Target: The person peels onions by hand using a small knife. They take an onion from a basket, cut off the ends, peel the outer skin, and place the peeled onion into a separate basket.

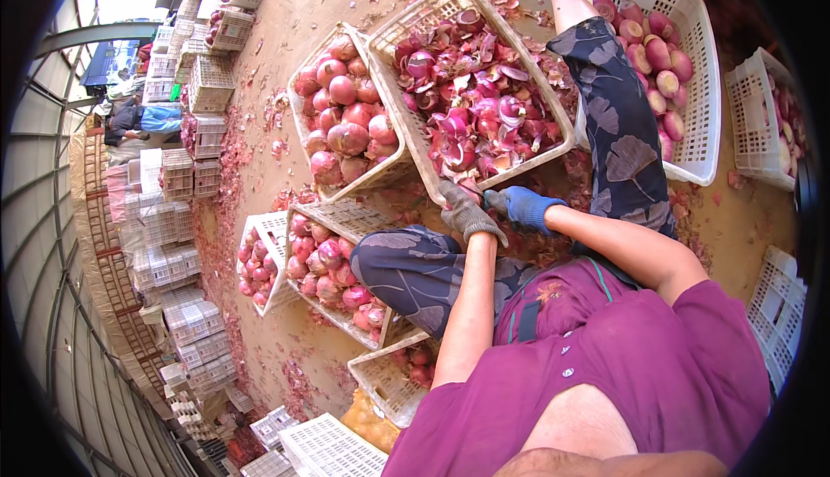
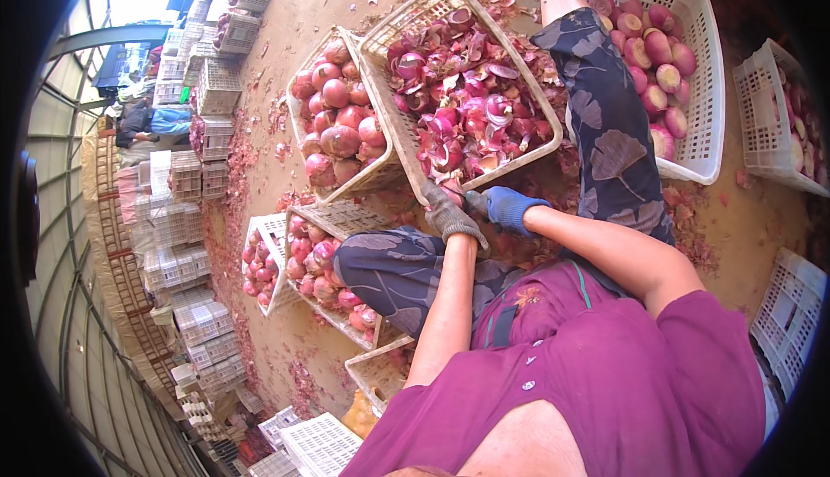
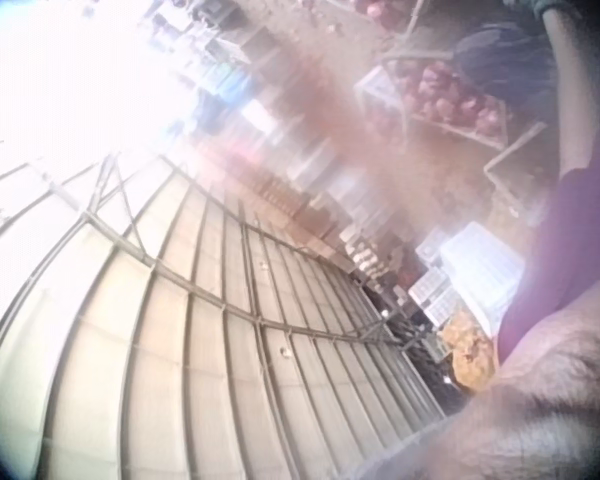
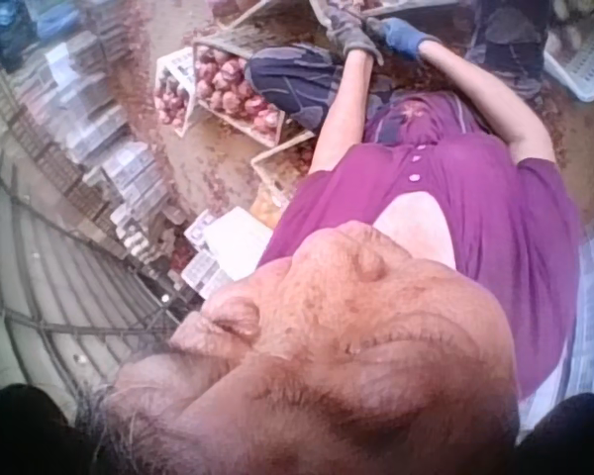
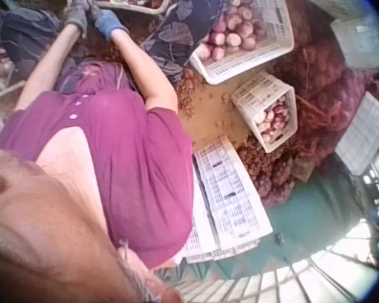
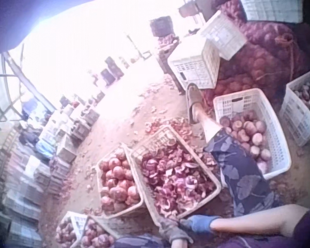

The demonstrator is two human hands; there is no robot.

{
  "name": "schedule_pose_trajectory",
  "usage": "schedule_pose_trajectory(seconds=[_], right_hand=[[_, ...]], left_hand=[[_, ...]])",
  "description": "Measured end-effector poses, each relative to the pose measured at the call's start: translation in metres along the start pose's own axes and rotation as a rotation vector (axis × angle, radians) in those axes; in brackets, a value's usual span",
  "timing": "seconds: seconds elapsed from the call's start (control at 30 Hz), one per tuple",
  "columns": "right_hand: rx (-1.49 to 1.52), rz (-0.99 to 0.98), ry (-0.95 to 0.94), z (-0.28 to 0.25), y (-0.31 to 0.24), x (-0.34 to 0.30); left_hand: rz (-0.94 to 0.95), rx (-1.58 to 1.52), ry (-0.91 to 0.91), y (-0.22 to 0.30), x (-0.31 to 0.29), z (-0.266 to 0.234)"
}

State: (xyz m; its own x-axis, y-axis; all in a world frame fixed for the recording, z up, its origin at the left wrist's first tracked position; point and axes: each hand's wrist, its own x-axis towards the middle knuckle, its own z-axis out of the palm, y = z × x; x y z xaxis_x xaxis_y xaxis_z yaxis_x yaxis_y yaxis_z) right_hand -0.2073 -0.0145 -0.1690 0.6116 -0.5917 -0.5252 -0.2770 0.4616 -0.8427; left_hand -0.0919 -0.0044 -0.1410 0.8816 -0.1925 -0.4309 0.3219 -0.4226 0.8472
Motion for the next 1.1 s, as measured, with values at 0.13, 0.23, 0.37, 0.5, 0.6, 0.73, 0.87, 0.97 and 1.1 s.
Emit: schedule_pose_trajectory(seconds=[0.13,0.23,0.37,0.5,0.6,0.73,0.87,0.97,1.1], right_hand=[[-0.013,0.074,-0.021,0.006,-0.021,-0.005],[0.019,0.123,-0.013,0.004,-0.014,0.004],[0.121,-0.023,0.004,0.023,0.025,0.043],[0.227,0.125,-0.135,0.003,-0.027,-0.014],[0.274,0.116,-0.233,-0.016,-0.047,-0.024],[0.322,0.064,-0.241,-0.022,-0.081,-0.037],[0.311,-0.079,-0.2,-0.018,-0.088,-0.043],[0.273,-0.039,-0.298,-0.016,-0.087,-0.039],[0.327,-0.182,-0.249,-0.006,-0.077,-0.04]], left_hand=[[-0.004,0.064,0.011,-0.015,0.03,-0.005],[-0.006,0.07,-0.045,-0.007,0.019,-0.005],[-0.074,-0.132,-0.336,0.0,0.03,-0.026],[-0.195,-0.239,-0.567,0.0,0.027,-0.049],[-0.217,-0.287,-0.915,0.022,0.011,-0.055],[-0.236,-0.265,-1.055,0.04,0.004,-0.067],[-0.409,-0.251,-1.125,0.04,0.019,-0.085],[-0.518,-0.517,-1.036,0.041,0.019,-0.087],[-0.42,-0.689,-1.152,0.046,0.011,-0.081]])
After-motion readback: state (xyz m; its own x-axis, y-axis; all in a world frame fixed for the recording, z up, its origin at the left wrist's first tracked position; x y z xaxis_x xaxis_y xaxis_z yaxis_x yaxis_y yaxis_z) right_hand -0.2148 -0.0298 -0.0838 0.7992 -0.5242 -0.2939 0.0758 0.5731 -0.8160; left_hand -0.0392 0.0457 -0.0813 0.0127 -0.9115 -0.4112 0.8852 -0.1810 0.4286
